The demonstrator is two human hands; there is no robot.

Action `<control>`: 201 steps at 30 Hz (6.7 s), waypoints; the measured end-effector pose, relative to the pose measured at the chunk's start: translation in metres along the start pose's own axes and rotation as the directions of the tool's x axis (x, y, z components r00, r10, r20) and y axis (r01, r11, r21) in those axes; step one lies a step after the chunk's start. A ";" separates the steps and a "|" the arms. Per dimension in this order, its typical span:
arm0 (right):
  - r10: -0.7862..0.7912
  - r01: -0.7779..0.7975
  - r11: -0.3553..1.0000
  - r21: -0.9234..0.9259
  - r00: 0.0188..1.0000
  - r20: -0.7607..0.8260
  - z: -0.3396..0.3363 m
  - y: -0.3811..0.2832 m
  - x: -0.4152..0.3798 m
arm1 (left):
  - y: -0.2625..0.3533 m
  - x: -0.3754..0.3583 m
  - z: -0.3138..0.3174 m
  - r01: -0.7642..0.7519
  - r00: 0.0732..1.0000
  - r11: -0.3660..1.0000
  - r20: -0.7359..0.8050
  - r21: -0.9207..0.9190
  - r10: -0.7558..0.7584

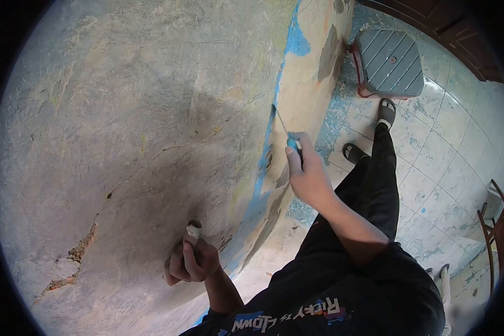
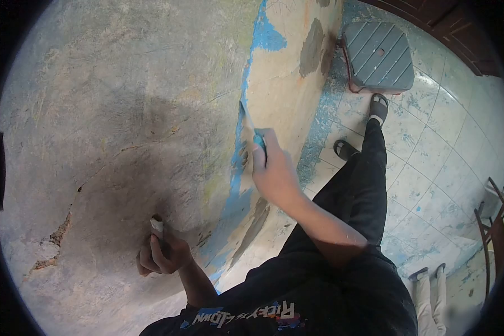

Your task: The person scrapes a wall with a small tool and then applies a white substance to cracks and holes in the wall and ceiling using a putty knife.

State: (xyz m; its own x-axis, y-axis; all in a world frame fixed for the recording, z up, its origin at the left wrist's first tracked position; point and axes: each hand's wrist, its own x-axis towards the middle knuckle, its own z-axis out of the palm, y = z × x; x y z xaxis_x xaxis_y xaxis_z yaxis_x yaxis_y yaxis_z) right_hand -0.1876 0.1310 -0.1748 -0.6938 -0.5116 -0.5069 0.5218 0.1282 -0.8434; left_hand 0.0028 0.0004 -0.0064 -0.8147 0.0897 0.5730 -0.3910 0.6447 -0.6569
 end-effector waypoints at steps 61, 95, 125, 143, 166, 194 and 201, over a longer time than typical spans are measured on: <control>-0.013 0.010 0.999 -0.032 0.996 -0.089 -0.002 0.007 0.030 | 0.003 0.004 -0.002 0.001 1.000 1.000 -0.020 -0.012 -0.002; 0.484 -0.545 0.821 0.170 0.823 0.298 -0.023 -0.067 0.027 | 0.019 0.042 -0.026 0.212 0.964 0.963 0.198 -0.169 -0.177; 0.591 -0.731 0.659 0.175 0.648 0.481 -0.053 -0.085 0.054 | 0.029 0.088 0.006 0.167 0.975 0.979 0.166 -0.119 -0.146; 0.570 -0.654 0.745 0.134 0.727 0.382 -0.045 -0.078 0.054 | 0.034 0.084 0.014 0.159 0.978 0.982 0.155 -0.105 -0.142; 0.599 -0.722 0.669 0.176 0.665 0.446 -0.039 -0.075 0.045 | 0.037 0.089 0.021 0.147 0.982 0.985 0.133 -0.088 -0.135; 0.615 -0.721 0.671 0.173 0.672 0.413 -0.038 -0.051 0.057 | 0.038 0.087 0.021 0.153 0.982 0.985 0.125 -0.083 -0.142; 0.577 -0.693 0.701 0.168 0.690 0.436 -0.048 -0.069 0.055 | 0.038 0.083 0.022 0.151 0.982 0.985 0.129 -0.085 -0.139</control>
State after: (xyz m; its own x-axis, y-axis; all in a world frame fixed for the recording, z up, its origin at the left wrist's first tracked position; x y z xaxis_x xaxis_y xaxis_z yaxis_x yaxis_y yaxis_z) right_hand -0.2852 0.1347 -0.1532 0.0393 -0.6498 -0.7591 0.9302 0.3013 -0.2098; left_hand -0.0892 0.0152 0.0057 -0.8006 -0.0994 0.5908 -0.4713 0.7133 -0.5187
